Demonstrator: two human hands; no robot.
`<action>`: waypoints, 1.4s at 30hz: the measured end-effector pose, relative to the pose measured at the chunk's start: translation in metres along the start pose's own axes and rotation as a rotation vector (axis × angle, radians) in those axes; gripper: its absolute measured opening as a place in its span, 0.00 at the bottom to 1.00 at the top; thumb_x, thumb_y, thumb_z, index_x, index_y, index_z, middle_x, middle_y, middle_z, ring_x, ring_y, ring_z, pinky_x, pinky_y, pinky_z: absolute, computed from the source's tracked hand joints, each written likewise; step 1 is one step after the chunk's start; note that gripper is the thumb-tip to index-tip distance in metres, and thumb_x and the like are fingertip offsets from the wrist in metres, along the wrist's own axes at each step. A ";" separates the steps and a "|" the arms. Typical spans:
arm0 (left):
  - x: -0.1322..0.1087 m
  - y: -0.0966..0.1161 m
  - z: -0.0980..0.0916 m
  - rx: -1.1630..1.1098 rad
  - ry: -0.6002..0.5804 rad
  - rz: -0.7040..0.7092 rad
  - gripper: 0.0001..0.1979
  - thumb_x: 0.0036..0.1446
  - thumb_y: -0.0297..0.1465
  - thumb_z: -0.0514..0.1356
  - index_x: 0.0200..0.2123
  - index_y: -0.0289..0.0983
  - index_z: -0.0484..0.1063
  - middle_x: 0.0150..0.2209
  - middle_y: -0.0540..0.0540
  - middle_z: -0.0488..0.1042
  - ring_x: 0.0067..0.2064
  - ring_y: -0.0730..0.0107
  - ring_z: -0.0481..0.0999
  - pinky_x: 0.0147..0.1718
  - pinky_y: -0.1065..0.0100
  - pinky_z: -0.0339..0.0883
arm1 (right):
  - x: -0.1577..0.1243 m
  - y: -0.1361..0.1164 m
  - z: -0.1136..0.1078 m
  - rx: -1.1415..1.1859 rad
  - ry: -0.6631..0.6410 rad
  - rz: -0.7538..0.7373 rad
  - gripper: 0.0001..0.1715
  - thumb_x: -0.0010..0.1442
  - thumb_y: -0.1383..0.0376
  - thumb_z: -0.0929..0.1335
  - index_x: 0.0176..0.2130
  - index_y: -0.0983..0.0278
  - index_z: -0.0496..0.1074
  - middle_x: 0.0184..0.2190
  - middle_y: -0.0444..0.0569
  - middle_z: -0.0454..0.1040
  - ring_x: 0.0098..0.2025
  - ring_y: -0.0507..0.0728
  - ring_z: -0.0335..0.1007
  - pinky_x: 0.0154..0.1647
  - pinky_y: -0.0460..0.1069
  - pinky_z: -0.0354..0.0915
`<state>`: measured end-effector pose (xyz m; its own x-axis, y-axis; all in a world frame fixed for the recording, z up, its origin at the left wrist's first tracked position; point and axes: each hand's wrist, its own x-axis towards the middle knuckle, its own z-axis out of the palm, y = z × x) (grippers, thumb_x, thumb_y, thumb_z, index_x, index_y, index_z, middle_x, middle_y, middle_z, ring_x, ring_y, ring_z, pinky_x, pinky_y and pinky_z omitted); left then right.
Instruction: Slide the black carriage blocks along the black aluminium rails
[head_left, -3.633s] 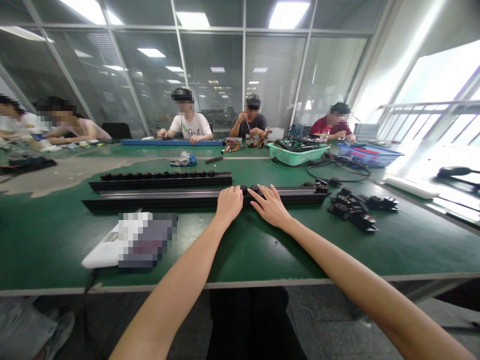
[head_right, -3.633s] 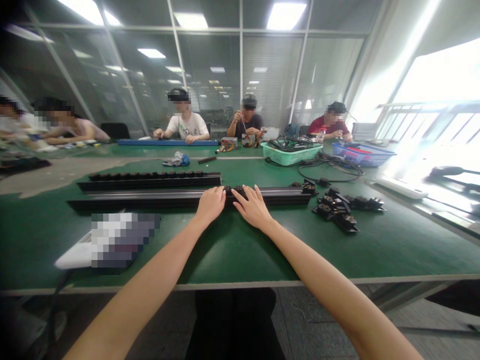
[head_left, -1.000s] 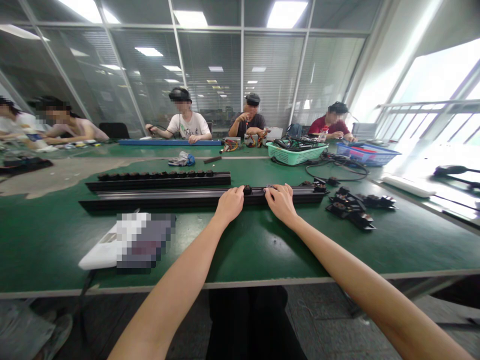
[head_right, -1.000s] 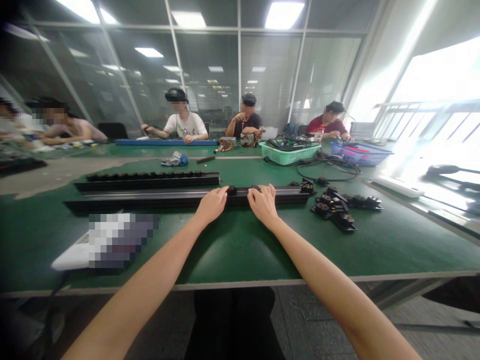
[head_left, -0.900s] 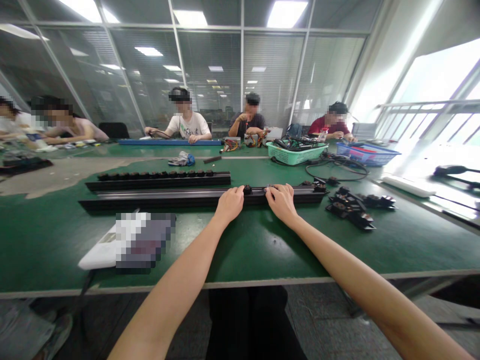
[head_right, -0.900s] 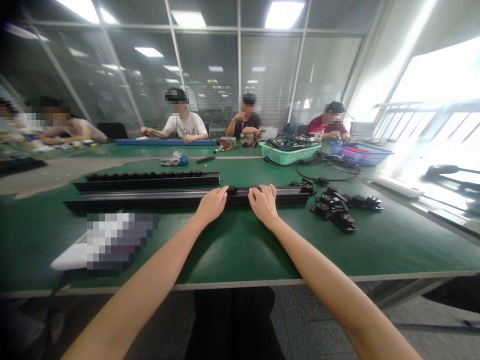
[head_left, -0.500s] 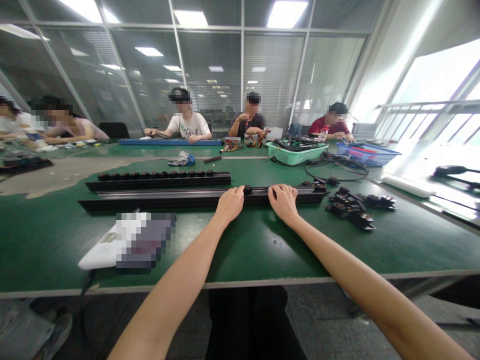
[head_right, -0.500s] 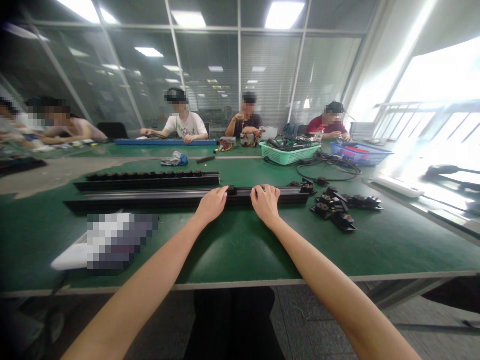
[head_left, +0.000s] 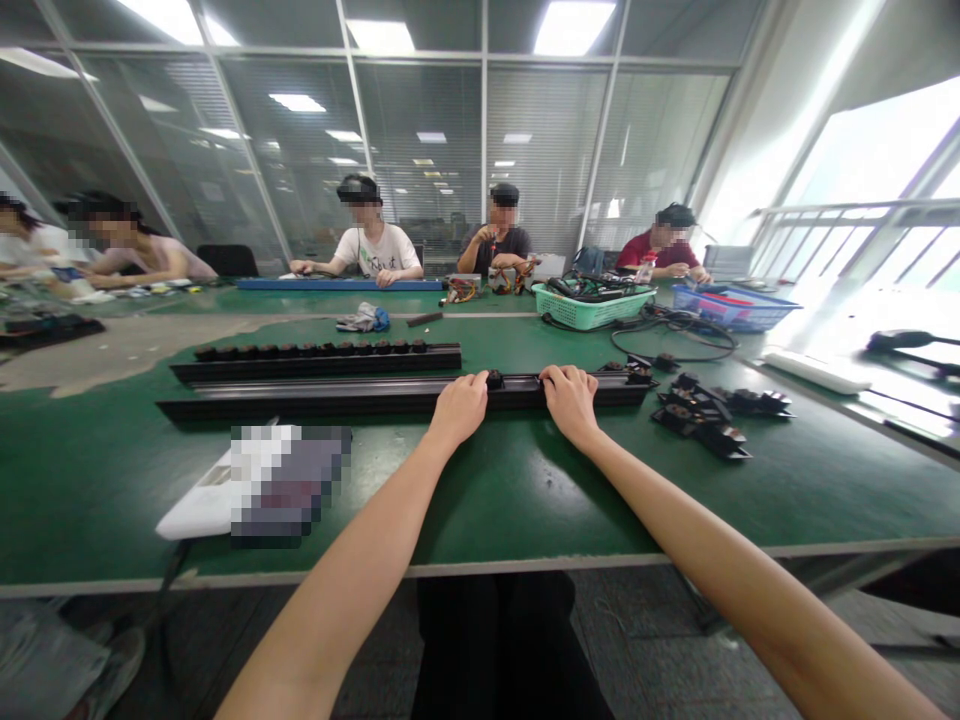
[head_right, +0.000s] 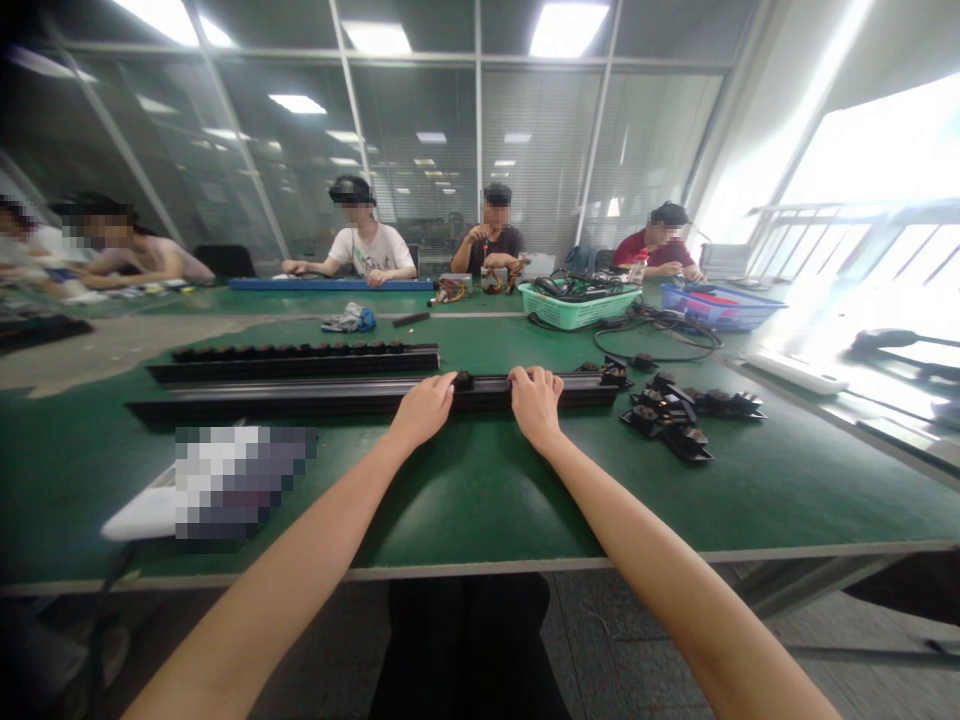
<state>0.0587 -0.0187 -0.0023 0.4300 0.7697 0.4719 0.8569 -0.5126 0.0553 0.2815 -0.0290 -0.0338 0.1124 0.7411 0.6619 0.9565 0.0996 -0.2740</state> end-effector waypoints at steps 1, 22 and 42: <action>0.000 0.000 0.000 0.002 -0.002 0.000 0.22 0.74 0.29 0.46 0.65 0.31 0.68 0.55 0.35 0.79 0.57 0.56 0.78 0.56 0.59 0.70 | 0.000 0.001 0.000 0.006 -0.005 0.003 0.17 0.71 0.65 0.60 0.47 0.58 0.77 0.47 0.56 0.75 0.50 0.64 0.64 0.54 0.58 0.52; 0.000 0.002 -0.002 0.013 -0.021 -0.012 0.22 0.75 0.29 0.46 0.65 0.31 0.67 0.57 0.36 0.78 0.58 0.57 0.77 0.57 0.59 0.69 | 0.003 0.005 -0.003 0.044 -0.051 0.039 0.17 0.71 0.65 0.59 0.48 0.58 0.76 0.48 0.57 0.73 0.51 0.64 0.62 0.54 0.58 0.50; 0.001 0.001 -0.002 -0.009 -0.021 -0.023 0.22 0.74 0.30 0.46 0.65 0.33 0.67 0.56 0.36 0.78 0.57 0.56 0.78 0.56 0.59 0.70 | 0.014 0.023 0.006 0.026 -0.102 0.134 0.21 0.69 0.64 0.61 0.56 0.65 0.74 0.55 0.62 0.71 0.56 0.67 0.61 0.56 0.58 0.51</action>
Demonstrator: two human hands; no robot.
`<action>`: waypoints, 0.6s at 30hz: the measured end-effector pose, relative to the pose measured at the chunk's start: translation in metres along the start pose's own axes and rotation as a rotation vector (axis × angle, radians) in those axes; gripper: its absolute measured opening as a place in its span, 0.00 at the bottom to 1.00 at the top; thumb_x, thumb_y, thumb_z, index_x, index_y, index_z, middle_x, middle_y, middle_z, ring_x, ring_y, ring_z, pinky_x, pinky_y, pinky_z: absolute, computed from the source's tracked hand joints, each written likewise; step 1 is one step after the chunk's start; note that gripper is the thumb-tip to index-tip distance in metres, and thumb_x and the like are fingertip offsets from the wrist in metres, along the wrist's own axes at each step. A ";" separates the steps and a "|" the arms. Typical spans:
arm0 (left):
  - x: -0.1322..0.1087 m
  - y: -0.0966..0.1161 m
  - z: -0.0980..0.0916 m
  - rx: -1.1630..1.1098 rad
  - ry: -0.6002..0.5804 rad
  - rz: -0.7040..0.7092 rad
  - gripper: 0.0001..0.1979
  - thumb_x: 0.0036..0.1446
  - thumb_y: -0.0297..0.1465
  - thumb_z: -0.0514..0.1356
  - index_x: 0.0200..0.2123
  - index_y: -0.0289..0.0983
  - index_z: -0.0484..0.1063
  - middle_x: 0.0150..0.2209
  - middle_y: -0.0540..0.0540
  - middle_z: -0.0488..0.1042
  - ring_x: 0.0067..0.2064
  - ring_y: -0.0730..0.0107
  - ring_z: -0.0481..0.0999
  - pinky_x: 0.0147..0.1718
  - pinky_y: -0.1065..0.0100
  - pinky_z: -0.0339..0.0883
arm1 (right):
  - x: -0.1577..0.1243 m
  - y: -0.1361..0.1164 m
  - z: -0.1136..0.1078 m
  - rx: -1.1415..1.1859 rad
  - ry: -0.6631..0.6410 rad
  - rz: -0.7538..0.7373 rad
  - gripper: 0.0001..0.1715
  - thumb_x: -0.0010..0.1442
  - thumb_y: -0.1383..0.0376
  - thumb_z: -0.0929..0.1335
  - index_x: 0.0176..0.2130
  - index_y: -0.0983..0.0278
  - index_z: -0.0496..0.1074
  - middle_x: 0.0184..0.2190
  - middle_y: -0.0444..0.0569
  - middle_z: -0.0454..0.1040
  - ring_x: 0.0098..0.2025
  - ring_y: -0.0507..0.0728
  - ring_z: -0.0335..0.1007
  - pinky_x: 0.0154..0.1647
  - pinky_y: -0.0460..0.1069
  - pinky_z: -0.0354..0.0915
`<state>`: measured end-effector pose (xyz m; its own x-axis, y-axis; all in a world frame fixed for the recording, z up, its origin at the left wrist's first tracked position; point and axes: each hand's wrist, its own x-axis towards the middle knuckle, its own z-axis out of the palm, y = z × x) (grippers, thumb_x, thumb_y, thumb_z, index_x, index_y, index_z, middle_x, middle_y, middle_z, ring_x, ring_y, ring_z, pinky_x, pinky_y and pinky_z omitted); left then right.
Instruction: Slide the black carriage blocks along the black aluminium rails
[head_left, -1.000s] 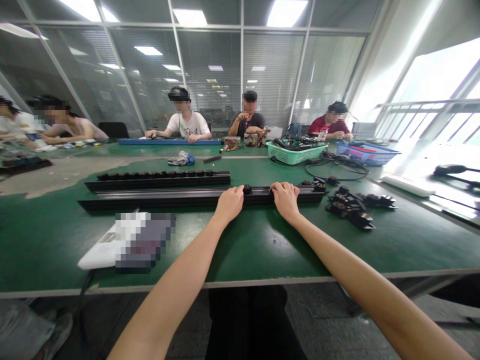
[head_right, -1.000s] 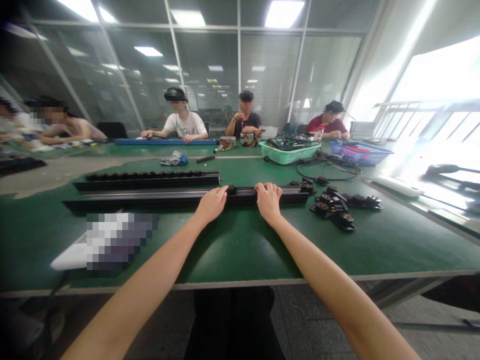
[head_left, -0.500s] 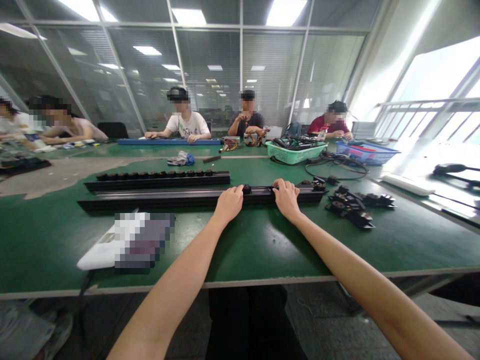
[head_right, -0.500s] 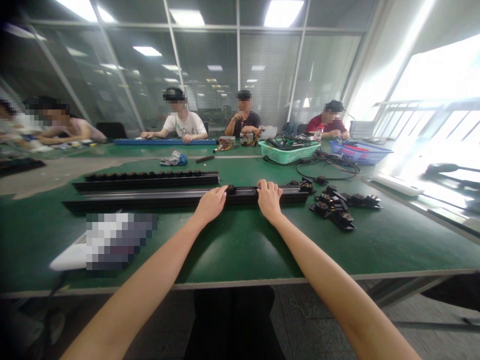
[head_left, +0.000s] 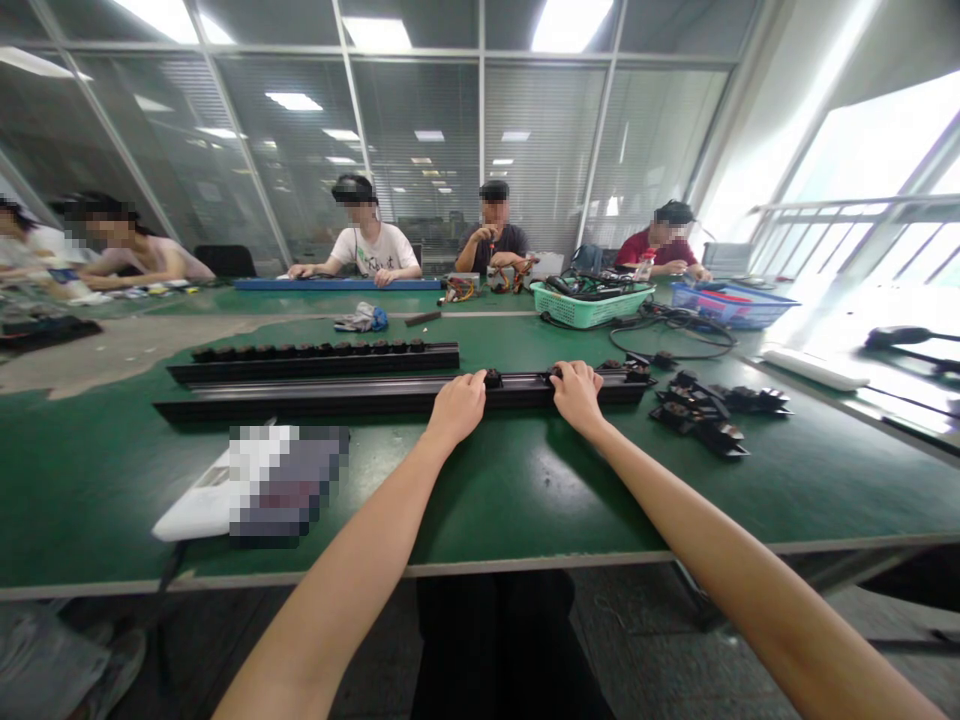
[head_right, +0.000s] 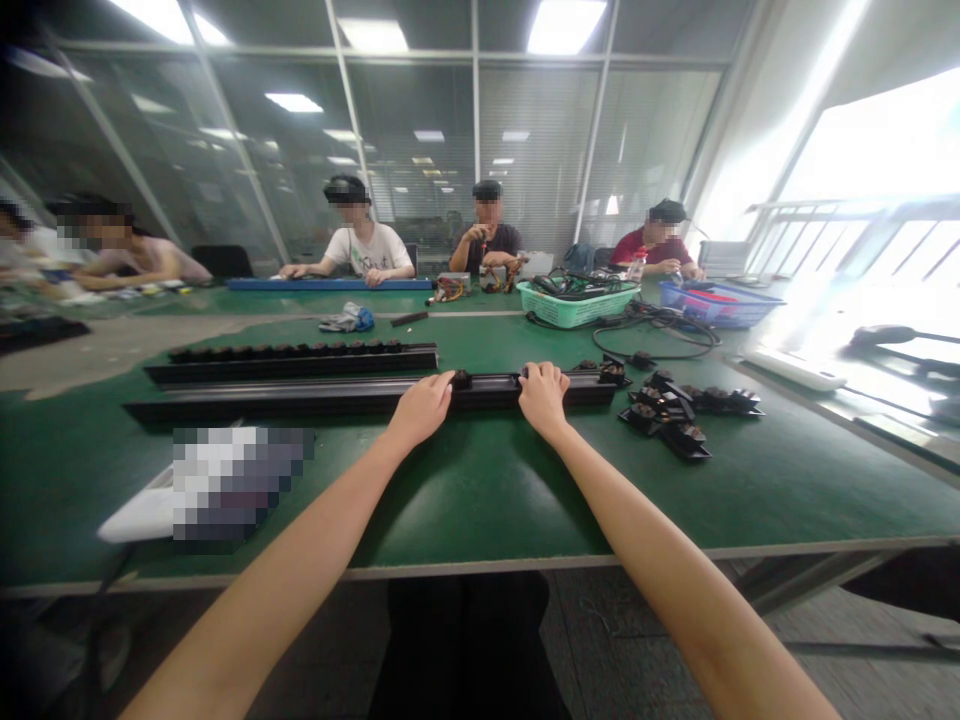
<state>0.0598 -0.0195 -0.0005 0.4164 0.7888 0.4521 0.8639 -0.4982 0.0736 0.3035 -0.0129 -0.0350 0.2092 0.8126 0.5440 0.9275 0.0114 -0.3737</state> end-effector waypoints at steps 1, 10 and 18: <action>0.000 0.000 0.000 -0.001 0.000 0.000 0.22 0.74 0.30 0.46 0.65 0.33 0.67 0.56 0.35 0.78 0.57 0.56 0.78 0.56 0.59 0.70 | 0.000 0.000 0.000 -0.002 0.000 -0.004 0.20 0.69 0.64 0.61 0.55 0.65 0.74 0.55 0.62 0.71 0.55 0.67 0.61 0.56 0.58 0.51; 0.000 -0.001 0.001 -0.001 0.012 0.003 0.22 0.74 0.30 0.46 0.65 0.33 0.68 0.56 0.36 0.79 0.57 0.57 0.77 0.56 0.60 0.69 | 0.001 0.000 0.001 0.014 0.017 0.017 0.19 0.69 0.64 0.60 0.53 0.62 0.75 0.54 0.60 0.71 0.55 0.66 0.60 0.55 0.60 0.49; 0.000 0.000 -0.001 0.001 0.002 -0.003 0.22 0.74 0.30 0.45 0.65 0.33 0.68 0.55 0.36 0.79 0.57 0.57 0.78 0.56 0.59 0.70 | 0.001 0.002 -0.001 -0.001 0.030 0.013 0.19 0.68 0.63 0.60 0.52 0.63 0.75 0.52 0.61 0.71 0.54 0.67 0.60 0.54 0.60 0.50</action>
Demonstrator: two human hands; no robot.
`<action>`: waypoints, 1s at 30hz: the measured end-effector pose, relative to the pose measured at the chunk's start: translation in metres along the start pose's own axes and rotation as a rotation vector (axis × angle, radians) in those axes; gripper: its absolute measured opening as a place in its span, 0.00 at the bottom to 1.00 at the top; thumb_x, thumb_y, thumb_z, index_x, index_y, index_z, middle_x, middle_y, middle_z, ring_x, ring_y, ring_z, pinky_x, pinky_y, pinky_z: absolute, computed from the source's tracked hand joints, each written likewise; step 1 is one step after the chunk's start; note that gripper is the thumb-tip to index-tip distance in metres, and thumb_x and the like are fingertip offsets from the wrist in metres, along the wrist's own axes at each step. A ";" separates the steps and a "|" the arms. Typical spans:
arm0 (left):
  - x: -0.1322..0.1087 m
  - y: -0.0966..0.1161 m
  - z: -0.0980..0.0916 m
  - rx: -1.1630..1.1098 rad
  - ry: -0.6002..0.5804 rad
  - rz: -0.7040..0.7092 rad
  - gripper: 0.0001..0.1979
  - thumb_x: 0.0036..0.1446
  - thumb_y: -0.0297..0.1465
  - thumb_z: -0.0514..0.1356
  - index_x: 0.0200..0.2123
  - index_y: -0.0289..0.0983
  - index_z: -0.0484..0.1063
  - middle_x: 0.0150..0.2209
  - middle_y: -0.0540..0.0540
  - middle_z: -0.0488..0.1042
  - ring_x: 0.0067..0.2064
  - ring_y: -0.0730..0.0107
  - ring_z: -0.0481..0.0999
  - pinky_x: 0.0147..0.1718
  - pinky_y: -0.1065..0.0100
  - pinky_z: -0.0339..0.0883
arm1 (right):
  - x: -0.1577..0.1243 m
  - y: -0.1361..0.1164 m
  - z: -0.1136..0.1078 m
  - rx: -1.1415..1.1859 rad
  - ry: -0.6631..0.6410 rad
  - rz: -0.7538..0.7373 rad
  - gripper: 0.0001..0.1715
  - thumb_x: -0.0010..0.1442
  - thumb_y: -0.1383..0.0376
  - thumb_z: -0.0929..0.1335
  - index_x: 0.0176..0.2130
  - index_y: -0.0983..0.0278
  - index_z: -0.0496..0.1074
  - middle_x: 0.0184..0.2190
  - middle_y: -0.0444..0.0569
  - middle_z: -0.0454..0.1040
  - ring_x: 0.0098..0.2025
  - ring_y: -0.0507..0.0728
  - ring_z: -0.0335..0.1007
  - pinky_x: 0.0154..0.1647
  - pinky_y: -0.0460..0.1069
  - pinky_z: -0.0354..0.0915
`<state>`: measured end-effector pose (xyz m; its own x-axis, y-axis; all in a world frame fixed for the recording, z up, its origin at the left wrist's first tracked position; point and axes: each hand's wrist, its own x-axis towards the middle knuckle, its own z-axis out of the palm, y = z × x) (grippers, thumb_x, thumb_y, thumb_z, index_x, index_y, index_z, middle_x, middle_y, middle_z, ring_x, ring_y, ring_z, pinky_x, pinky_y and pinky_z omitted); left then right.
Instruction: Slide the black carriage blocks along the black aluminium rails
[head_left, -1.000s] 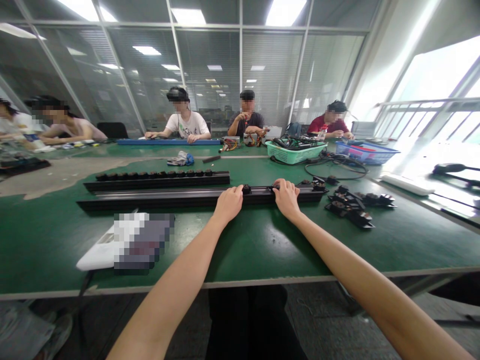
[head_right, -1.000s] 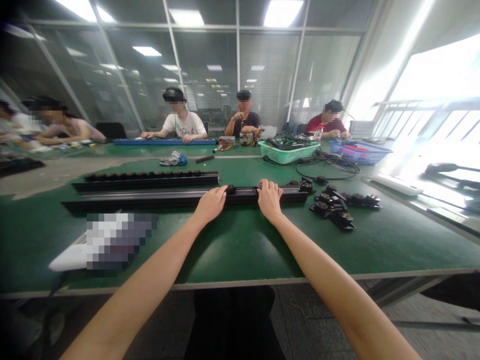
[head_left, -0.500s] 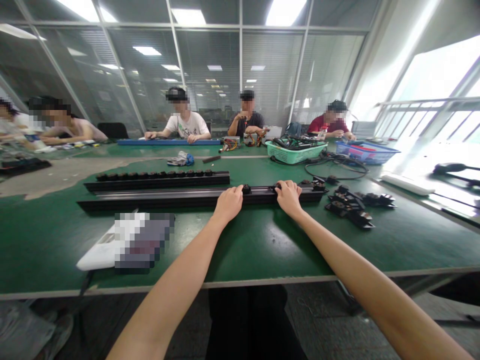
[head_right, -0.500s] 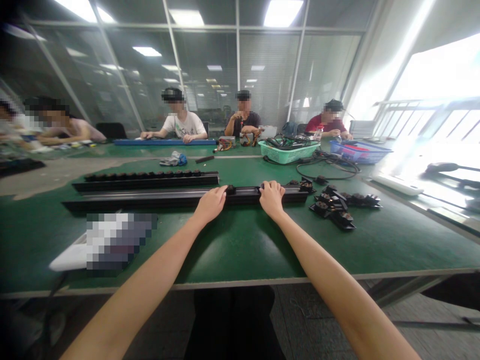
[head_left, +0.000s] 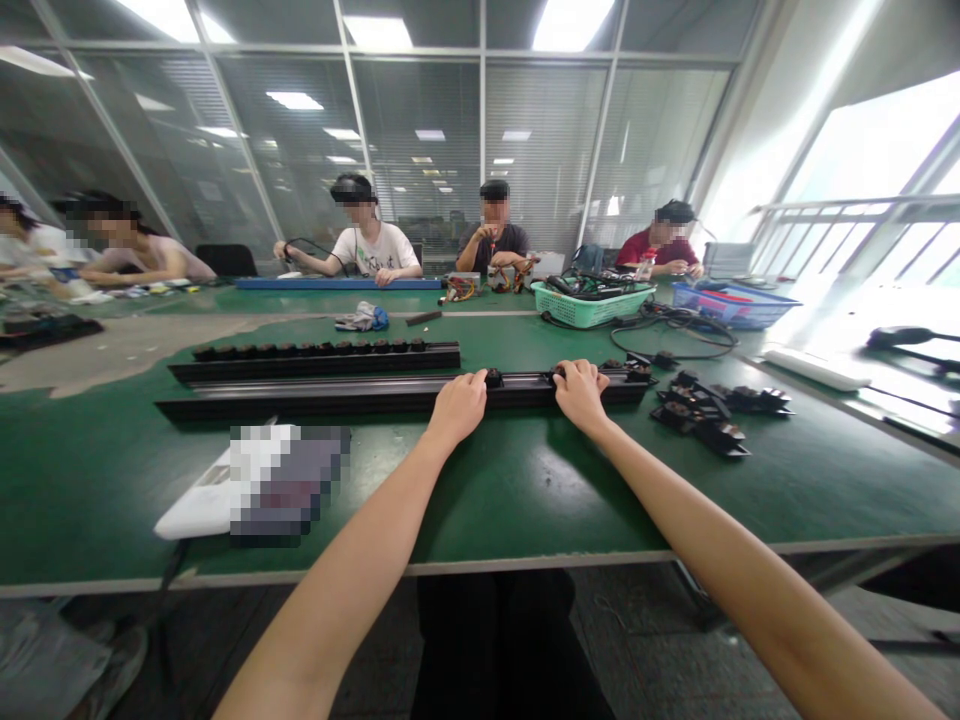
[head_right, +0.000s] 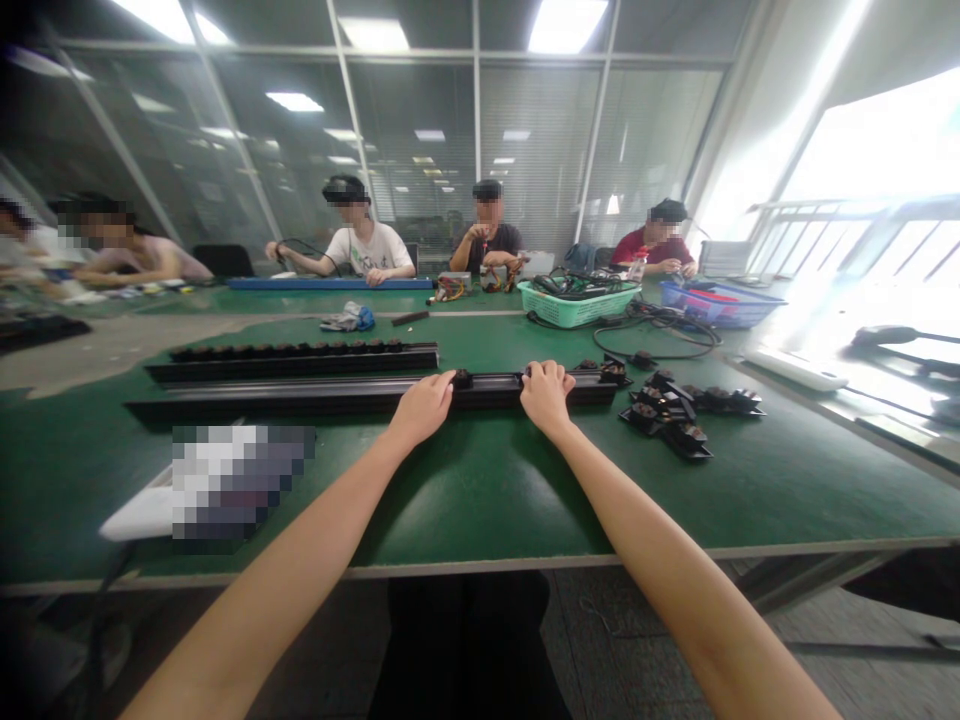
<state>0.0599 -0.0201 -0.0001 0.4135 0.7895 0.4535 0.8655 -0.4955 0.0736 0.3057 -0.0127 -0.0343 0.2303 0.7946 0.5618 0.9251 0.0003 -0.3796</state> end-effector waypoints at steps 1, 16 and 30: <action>0.000 0.000 0.000 0.001 -0.001 0.000 0.22 0.74 0.30 0.45 0.65 0.33 0.68 0.55 0.36 0.79 0.57 0.57 0.78 0.56 0.59 0.70 | 0.000 0.000 0.000 -0.010 0.001 -0.005 0.20 0.68 0.63 0.60 0.52 0.63 0.75 0.52 0.61 0.71 0.54 0.67 0.60 0.54 0.60 0.51; 0.000 -0.001 0.001 -0.004 0.004 0.007 0.21 0.74 0.30 0.47 0.64 0.34 0.68 0.55 0.37 0.79 0.56 0.57 0.78 0.55 0.60 0.70 | 0.000 0.010 0.006 -0.010 0.026 0.038 0.27 0.69 0.51 0.62 0.52 0.66 0.76 0.53 0.62 0.71 0.56 0.68 0.60 0.59 0.60 0.53; 0.000 -0.001 0.001 -0.001 0.007 0.006 0.22 0.74 0.30 0.46 0.65 0.34 0.68 0.55 0.36 0.79 0.56 0.57 0.78 0.55 0.60 0.70 | 0.003 0.013 0.004 -0.016 0.033 0.050 0.23 0.70 0.54 0.61 0.49 0.66 0.76 0.52 0.62 0.71 0.56 0.69 0.60 0.57 0.61 0.52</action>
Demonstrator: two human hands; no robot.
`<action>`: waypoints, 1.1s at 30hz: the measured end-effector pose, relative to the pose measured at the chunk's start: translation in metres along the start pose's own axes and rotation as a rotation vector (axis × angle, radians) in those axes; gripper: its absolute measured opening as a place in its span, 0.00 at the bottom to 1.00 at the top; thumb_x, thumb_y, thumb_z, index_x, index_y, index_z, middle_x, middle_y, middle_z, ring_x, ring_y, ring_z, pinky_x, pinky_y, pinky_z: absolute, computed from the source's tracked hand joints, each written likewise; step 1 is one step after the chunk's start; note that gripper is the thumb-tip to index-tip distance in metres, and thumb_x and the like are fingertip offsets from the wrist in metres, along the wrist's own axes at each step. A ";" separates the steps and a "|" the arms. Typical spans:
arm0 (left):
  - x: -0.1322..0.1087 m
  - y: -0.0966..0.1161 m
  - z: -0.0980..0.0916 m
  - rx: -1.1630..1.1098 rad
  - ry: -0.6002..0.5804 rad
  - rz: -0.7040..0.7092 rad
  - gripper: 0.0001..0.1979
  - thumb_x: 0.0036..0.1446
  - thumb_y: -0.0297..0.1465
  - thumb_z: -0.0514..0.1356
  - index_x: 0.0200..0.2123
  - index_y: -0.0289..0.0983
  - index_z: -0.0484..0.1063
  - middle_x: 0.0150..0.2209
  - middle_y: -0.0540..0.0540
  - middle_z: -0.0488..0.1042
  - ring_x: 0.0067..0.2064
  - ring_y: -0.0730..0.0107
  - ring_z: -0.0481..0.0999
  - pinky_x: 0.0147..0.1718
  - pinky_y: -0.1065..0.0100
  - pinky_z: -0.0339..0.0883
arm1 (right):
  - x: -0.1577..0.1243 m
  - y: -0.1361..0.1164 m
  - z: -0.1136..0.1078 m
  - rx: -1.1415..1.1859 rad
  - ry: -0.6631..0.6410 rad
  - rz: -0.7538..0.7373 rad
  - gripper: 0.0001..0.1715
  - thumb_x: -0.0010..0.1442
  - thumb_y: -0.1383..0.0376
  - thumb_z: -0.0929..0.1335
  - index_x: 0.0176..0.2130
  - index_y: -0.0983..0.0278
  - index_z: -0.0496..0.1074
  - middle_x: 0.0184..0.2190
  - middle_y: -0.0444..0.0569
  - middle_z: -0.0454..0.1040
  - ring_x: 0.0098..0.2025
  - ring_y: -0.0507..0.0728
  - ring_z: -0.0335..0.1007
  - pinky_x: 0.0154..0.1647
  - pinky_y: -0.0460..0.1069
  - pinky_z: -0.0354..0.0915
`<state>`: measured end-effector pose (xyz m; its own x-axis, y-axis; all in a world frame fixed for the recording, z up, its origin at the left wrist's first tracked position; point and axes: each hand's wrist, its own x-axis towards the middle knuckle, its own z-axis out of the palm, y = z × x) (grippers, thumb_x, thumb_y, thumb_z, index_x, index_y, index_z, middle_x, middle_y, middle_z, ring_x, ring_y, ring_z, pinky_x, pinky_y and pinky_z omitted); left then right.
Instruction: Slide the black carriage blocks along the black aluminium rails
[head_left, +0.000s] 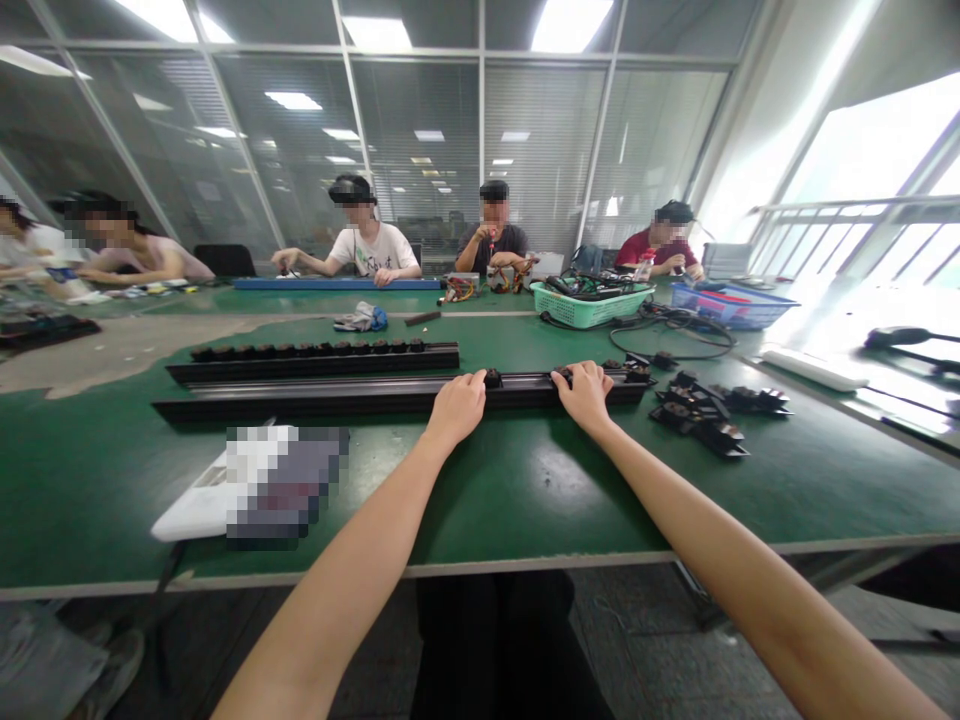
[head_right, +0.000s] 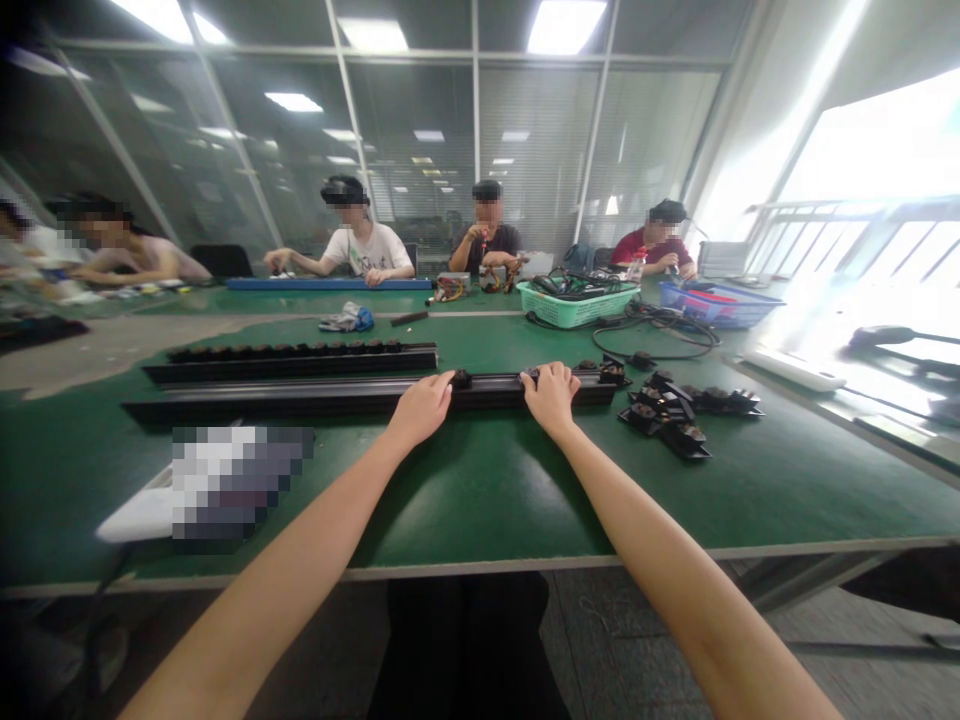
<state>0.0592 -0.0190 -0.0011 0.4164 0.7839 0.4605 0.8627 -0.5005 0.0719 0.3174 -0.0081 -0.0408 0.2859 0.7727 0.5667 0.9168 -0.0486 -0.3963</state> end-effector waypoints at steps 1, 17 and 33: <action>0.000 0.000 0.000 -0.002 -0.001 -0.001 0.22 0.74 0.30 0.46 0.65 0.34 0.68 0.55 0.36 0.79 0.56 0.57 0.78 0.55 0.60 0.70 | 0.000 0.001 0.000 -0.001 0.004 0.005 0.23 0.70 0.54 0.61 0.49 0.66 0.76 0.52 0.63 0.71 0.56 0.69 0.60 0.57 0.61 0.52; 0.000 0.001 -0.001 -0.008 -0.008 -0.008 0.22 0.74 0.29 0.46 0.65 0.33 0.67 0.57 0.36 0.78 0.58 0.56 0.77 0.57 0.59 0.69 | 0.009 0.013 -0.006 0.000 -0.023 0.077 0.21 0.66 0.55 0.65 0.49 0.67 0.77 0.53 0.63 0.71 0.57 0.69 0.61 0.60 0.62 0.53; 0.001 0.001 -0.001 0.001 -0.021 -0.004 0.22 0.74 0.30 0.46 0.66 0.32 0.67 0.56 0.36 0.79 0.57 0.56 0.77 0.56 0.59 0.70 | 0.011 0.012 -0.017 -0.058 -0.096 0.162 0.24 0.67 0.56 0.63 0.51 0.68 0.76 0.57 0.66 0.68 0.59 0.70 0.58 0.59 0.63 0.51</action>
<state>0.0602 -0.0191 0.0001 0.4187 0.7933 0.4419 0.8648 -0.4969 0.0726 0.3367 -0.0109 -0.0271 0.4053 0.8088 0.4261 0.8764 -0.2112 -0.4327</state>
